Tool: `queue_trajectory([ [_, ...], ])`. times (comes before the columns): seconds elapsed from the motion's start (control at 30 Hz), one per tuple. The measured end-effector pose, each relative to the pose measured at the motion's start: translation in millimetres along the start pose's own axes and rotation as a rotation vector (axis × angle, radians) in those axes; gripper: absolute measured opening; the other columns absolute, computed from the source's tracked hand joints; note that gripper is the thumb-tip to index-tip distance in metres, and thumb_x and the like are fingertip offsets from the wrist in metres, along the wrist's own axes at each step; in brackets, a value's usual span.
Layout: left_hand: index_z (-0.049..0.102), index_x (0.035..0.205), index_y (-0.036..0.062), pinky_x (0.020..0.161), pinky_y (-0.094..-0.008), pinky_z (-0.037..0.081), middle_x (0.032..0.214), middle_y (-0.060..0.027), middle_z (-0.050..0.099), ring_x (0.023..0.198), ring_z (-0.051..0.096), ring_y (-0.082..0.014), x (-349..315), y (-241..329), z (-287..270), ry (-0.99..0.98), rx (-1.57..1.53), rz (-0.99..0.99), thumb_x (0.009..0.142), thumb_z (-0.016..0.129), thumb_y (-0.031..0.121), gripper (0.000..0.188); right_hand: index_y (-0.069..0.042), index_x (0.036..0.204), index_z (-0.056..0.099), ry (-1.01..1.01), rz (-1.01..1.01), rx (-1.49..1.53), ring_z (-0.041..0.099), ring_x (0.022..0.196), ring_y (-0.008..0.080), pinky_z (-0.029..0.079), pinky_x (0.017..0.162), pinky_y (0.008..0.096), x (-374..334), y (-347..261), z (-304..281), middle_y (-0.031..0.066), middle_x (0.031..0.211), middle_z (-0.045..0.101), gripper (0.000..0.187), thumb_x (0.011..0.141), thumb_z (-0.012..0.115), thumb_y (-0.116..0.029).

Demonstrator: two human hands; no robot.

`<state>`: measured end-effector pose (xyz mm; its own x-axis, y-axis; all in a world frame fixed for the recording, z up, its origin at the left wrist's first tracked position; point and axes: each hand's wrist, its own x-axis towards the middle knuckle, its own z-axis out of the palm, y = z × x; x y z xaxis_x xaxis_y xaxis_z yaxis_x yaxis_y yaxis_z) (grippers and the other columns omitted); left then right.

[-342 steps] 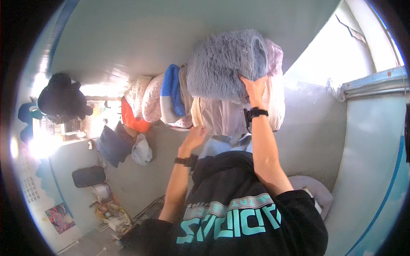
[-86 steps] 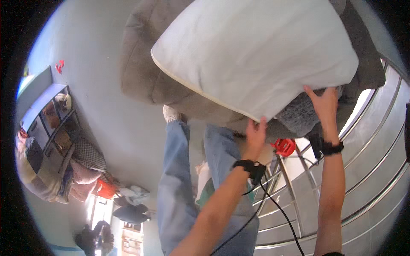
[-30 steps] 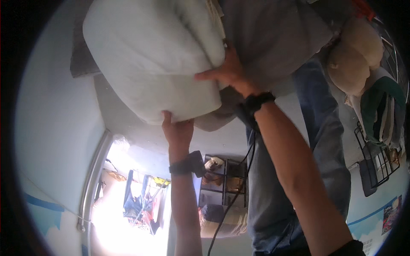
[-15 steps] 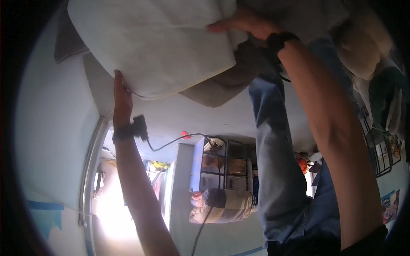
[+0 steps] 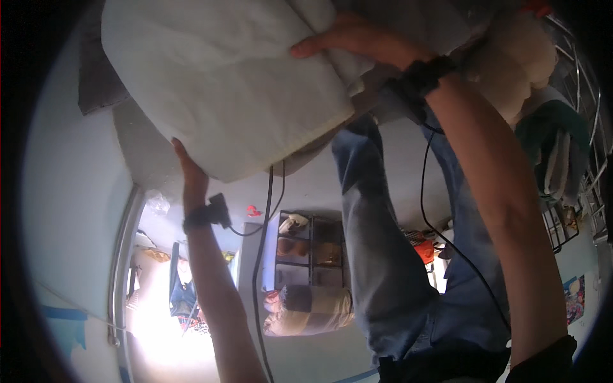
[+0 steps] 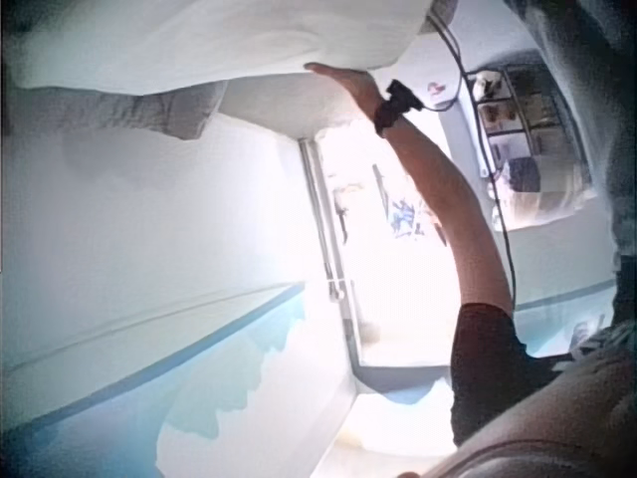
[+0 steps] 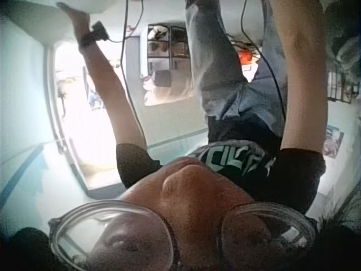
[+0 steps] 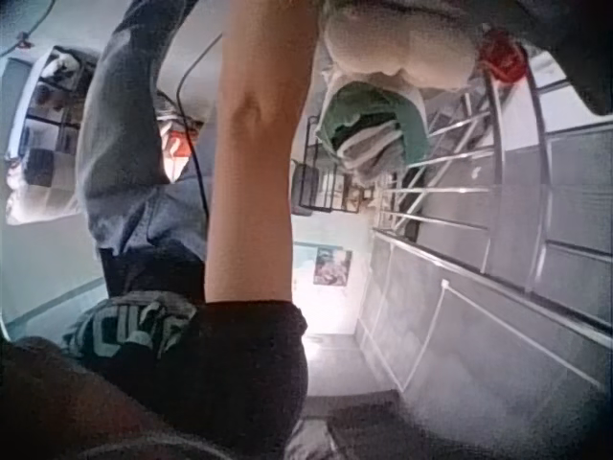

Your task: Picking up and stacking folded blankets and pillows onto a sofa or storage area.

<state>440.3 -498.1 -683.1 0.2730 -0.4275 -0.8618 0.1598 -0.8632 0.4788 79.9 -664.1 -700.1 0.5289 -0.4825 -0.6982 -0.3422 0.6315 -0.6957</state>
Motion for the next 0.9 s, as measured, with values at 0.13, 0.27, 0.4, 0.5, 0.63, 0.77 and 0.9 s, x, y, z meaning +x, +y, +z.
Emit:
queue_trajectory([
  [0.13, 0.017, 0.142, 0.0128, 0.106, -0.0420, 0.025, 0.142, -0.0087, 0.028, 0.129, 0.029, -0.0279, -42, -24, 85, 0.003, -0.295, -0.014, 0.086, 0.027, 0.068, 0.080, 0.006, 0.128, 0.039, -0.196, 0.141, 0.068, 0.039, 0.122, 0.0295, 0.030, 0.103, 0.0330, -27, -42, -61, 0.0195, 0.130, 0.044, 0.097, 0.054, 0.085, -0.037],
  [0.27, 0.016, 0.143, 0.0133, 0.106, -0.0414, 0.024, 0.143, -0.0084, 0.027, 0.129, 0.029, -0.0282, -44, -72, 177, -0.059, -0.554, -0.065, 0.085, 0.028, 0.068, 0.080, -0.001, 0.121, 0.052, -0.022, 0.046, -0.392, 0.053, 0.111, 0.0263, 0.040, 0.095, 0.0311, -23, -64, -116, 0.0154, 0.116, 0.057, 0.080, 0.056, 0.083, -0.037],
  [0.4, 0.029, 0.136, 0.0006, 0.102, -0.0376, 0.030, 0.136, -0.0151, 0.037, 0.123, 0.037, -0.0280, -16, -80, 245, 0.315, -0.487, -0.176, 0.090, 0.024, 0.063, 0.078, 0.000, 0.124, 0.047, 0.075, -0.104, -0.636, 0.052, 0.110, 0.0265, 0.041, 0.092, 0.0328, 22, -20, -153, 0.0146, 0.118, 0.056, 0.083, 0.057, 0.083, -0.033],
  [0.5, 0.039, 0.127, -0.0054, 0.097, -0.0395, 0.035, 0.126, -0.0211, 0.048, 0.115, 0.046, -0.0344, -15, -91, 252, 0.519, -0.354, -0.100, 0.092, 0.027, 0.057, 0.073, 0.005, 0.122, 0.044, 0.107, -0.085, -0.513, 0.051, 0.111, 0.0328, 0.040, 0.094, 0.0354, 16, -2, -139, 0.0194, 0.120, 0.053, 0.097, 0.048, 0.086, -0.042],
  [0.63, 0.050, 0.109, -0.0034, 0.087, -0.0461, 0.041, 0.112, -0.0288, 0.053, 0.105, 0.049, -0.0447, -26, -70, 240, 0.428, 0.292, -0.286, 0.092, 0.034, 0.046, 0.054, 0.006, 0.118, 0.046, 0.152, 0.037, -0.685, 0.052, 0.107, 0.0348, 0.042, 0.089, 0.0382, -25, -21, -124, 0.0220, 0.115, 0.054, 0.083, 0.059, 0.080, -0.043],
  [0.77, 0.054, 0.102, -0.0005, 0.079, -0.0431, 0.046, 0.094, -0.0209, 0.061, 0.089, 0.058, -0.0369, -76, -36, 192, 0.146, 0.559, 0.108, 0.086, 0.047, 0.029, 0.034, 0.003, 0.106, 0.054, 0.237, 0.005, -1.026, 0.056, 0.097, 0.0372, 0.044, 0.080, 0.0423, -105, -27, -111, 0.0235, 0.101, 0.058, 0.044, 0.082, 0.060, -0.033],
  [0.9, 0.055, 0.106, 0.0011, 0.080, -0.0405, 0.047, 0.094, -0.0201, 0.062, 0.089, 0.059, -0.0350, -126, 9, 172, -0.042, 0.627, 0.326, 0.084, 0.049, 0.026, 0.033, 0.000, 0.101, 0.057, 0.074, 0.197, -1.040, 0.060, 0.088, 0.0335, 0.047, 0.075, 0.0404, -211, -12, -140, 0.0181, 0.091, 0.063, 0.034, 0.081, 0.060, -0.026],
])
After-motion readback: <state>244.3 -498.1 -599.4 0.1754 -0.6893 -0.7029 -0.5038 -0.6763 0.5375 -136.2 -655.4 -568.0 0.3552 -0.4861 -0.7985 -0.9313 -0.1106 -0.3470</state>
